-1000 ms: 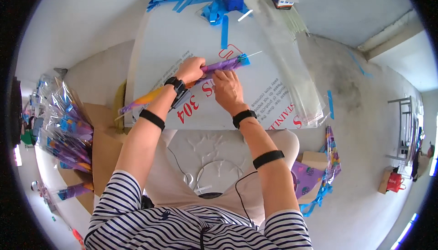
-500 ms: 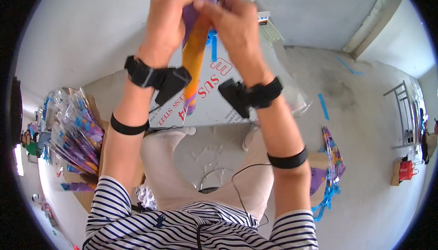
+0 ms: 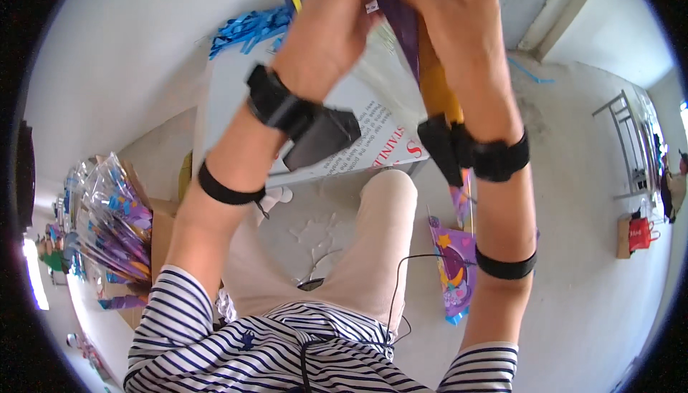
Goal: Assembling and packaging decorative party cones with ribbons and plastic sleeves.
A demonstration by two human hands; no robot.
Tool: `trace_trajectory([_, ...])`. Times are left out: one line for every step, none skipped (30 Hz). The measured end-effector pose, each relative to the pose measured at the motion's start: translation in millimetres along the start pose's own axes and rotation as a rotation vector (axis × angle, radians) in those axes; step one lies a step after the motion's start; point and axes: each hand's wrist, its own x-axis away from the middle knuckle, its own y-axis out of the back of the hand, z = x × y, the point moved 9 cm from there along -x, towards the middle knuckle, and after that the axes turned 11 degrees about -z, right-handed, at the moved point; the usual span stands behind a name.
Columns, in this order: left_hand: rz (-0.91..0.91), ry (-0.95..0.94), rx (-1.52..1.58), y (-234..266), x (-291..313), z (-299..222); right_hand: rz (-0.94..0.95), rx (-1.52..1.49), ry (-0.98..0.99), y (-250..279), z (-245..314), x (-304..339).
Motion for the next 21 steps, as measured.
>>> trace_trajectory([-0.042, 0.326, 0.202, -11.4, 21.8, 37.4, -0.013, 0.008, -0.078, 18.1, -30.6, 10.2])
trace_trajectory([-0.081, 0.658, 0.400, -26.2, 48.5, 76.9, -0.030, 0.018, -0.157, 39.9, -67.1, 24.1])
trace_trajectory([-0.017, 0.617, 0.232, -23.4, 61.0, 106.3, -0.108, -0.022, -0.294, 62.6, -94.3, 42.5])
trace_trajectory([0.043, 0.570, 0.061, -12.1, 77.5, 141.5, -0.182, -0.069, -0.429, 85.0, -120.8, 66.7])
trace_trajectory([0.072, 0.469, -0.180, -0.3, 93.2, 173.1, -0.256, -0.048, -0.462, 125.7, -156.5, 92.7])
trace_trajectory([0.094, 0.353, -0.425, 7.0, 106.1, 202.2, -0.324, -0.035, -0.492, 164.3, -183.4, 113.8])
trace_trajectory([0.128, 0.374, -0.545, 11.2, 122.9, 235.0, -0.311, -0.021, -0.622, 175.3, -197.8, 134.4])
trace_trajectory([0.166, 0.391, -0.647, 7.4, 134.7, 264.1, -0.304, 0.005, -0.744, 189.1, -206.6, 153.3])
trace_trajectory([0.201, 0.229, -0.749, -3.8, 139.5, 278.9, -0.324, -0.050, -0.778, 200.4, -222.2, 171.7])
trace_trajectory([0.237, 0.067, -0.838, -24.0, 143.5, 287.7, -0.348, -0.097, -0.811, 209.6, -235.4, 187.0])
trace_trajectory([0.316, 0.153, -0.916, -41.8, 153.3, 309.8, -0.431, -0.088, -0.805, 214.7, -238.1, 196.2])
trace_trajectory([0.334, 0.159, -0.903, -55.6, 156.4, 315.6, -0.496, -0.109, -0.830, 222.4, -246.7, 208.4])
trace_trajectory([0.351, 0.232, -1.017, -60.8, 159.8, 327.1, -0.559, -0.132, -0.854, 229.6, -257.0, 218.5])
trace_trajectory([0.367, 0.306, -1.141, -60.0, 164.3, 337.2, -0.570, -0.152, -0.861, 232.2, -263.3, 222.3])
trace_trajectory([0.342, 0.255, -1.146, -56.2, 158.3, 345.4, -0.573, -0.155, -0.866, 238.2, -273.9, 222.7])
trace_trajectory([0.383, 0.323, -1.072, -48.3, 153.5, 362.6, -0.486, -0.157, -0.851, 242.0, -288.6, 218.8])
trace_trajectory([0.426, 0.398, -0.998, -39.2, 153.5, 375.2, -0.400, -0.158, -0.842, 240.4, -300.3, 216.3])
trace_trajectory([0.419, 0.521, -0.843, -36.7, 153.3, 376.2, -0.363, -0.181, -0.852, 233.1, -301.3, 207.0])
trace_trajectory([0.426, 0.532, -0.845, -32.5, 148.7, 371.5, -0.388, -0.150, -0.868, 224.9, -302.8, 200.2])
trace_trajectory([0.464, 0.541, -0.867, -25.8, 142.8, 366.5, -0.403, -0.126, -0.878, 207.5, -299.3, 187.7])
trace_trajectory([0.506, 0.550, -0.879, -24.3, 138.2, 360.1, -0.364, -0.204, -0.924, 194.7, -303.8, 181.8])
